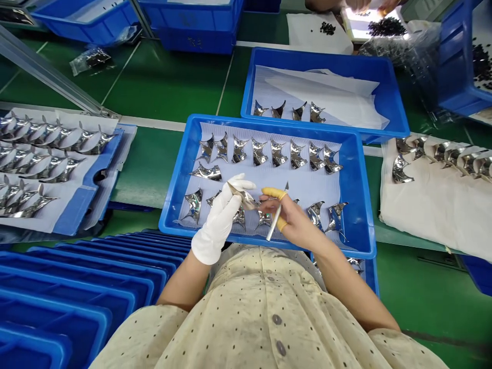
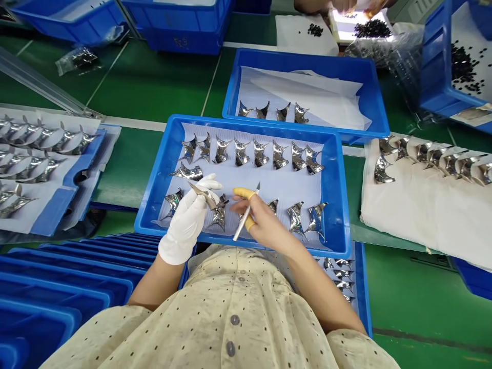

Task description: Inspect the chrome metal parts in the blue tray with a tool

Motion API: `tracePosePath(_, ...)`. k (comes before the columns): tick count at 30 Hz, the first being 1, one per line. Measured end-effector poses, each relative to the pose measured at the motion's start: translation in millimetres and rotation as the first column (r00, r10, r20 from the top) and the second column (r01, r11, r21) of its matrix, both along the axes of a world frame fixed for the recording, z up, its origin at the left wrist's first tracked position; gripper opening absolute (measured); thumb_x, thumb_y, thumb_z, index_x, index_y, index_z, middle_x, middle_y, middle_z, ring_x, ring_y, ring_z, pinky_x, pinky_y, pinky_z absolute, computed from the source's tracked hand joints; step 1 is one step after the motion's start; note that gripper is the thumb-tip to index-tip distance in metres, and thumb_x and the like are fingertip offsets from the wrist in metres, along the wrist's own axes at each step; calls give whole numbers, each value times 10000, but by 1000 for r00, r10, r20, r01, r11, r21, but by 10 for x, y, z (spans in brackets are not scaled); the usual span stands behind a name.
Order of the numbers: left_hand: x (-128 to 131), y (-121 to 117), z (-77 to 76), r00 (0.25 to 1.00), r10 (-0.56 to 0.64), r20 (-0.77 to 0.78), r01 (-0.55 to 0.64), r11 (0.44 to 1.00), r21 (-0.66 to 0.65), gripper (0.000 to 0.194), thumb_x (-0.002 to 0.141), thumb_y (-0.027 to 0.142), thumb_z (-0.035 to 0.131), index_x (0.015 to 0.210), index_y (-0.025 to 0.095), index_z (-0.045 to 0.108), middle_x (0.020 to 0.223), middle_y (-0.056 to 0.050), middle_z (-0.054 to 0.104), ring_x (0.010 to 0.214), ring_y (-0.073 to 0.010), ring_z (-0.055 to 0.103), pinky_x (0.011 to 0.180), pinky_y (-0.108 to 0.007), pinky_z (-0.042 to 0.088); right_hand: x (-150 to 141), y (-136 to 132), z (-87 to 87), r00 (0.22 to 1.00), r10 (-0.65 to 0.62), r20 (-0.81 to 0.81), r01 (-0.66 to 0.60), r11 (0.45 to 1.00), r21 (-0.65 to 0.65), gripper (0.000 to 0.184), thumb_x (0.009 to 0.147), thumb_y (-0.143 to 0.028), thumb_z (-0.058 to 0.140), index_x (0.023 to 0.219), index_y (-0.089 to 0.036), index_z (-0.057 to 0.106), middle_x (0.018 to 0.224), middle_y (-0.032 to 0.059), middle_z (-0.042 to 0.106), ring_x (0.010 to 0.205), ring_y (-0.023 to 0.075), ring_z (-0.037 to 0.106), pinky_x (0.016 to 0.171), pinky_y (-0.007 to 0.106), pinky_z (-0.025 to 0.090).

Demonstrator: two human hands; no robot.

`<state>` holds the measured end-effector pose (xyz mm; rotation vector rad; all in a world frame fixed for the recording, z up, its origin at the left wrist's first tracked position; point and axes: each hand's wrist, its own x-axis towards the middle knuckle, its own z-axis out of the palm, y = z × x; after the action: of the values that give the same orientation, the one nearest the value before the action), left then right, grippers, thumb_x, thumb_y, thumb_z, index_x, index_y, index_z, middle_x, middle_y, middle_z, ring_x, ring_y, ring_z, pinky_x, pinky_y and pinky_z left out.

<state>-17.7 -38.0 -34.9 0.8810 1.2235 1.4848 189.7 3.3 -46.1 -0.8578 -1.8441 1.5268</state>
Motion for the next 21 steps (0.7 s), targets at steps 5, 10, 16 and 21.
tracePosePath(5, -91, 14, -3, 992, -127, -2, 127, 992, -6, 357, 907, 540, 722, 1043, 214, 778, 1070, -121, 751, 1090, -312, 686, 1078, -465, 510, 299, 95, 52, 963, 209, -171, -248, 934, -256, 552, 1021, -237, 541, 1547, -392, 479, 1492, 86, 593, 962, 161, 730, 923, 427, 643)
tracePosePath(10, -82, 1, -69, 988, -148, 47, 149, 989, -16, 382, 891, 580, 733, 929, 202, 770, 981, -103, 751, 1043, -290, 695, 1130, -478, 487, 247, 32, 189, 970, 180, -163, -217, 945, -246, 527, 1109, -380, 405, 1630, -437, 346, 1220, 54, 720, 503, 85, 413, 486, 257, 481)
tracePosePath(16, -152, -9, -157, 962, -271, -2, 271, 962, -28, 342, 931, 537, 700, 1004, 212, 778, 980, -100, 753, 1035, -289, 701, 1189, -525, 440, 143, -51, 269, 997, 43, -57, -47, 997, -67, 475, 1112, -380, 402, 1587, -385, 424, 1036, 23, 773, 521, 119, 450, 544, 291, 481)
tracePosePath(21, -188, 28, -209, 913, -386, -135, 398, 914, 77, 388, 965, 557, 630, 974, 192, 758, 1142, -134, 693, 1231, -319, 606, 1222, -495, 368, 30, -55, 263, 993, -120, 8, 115, 971, 209, 298, 1053, -275, 558, 1306, -280, 716, 878, 24, 748, 729, 146, 656, 664, 276, 542)
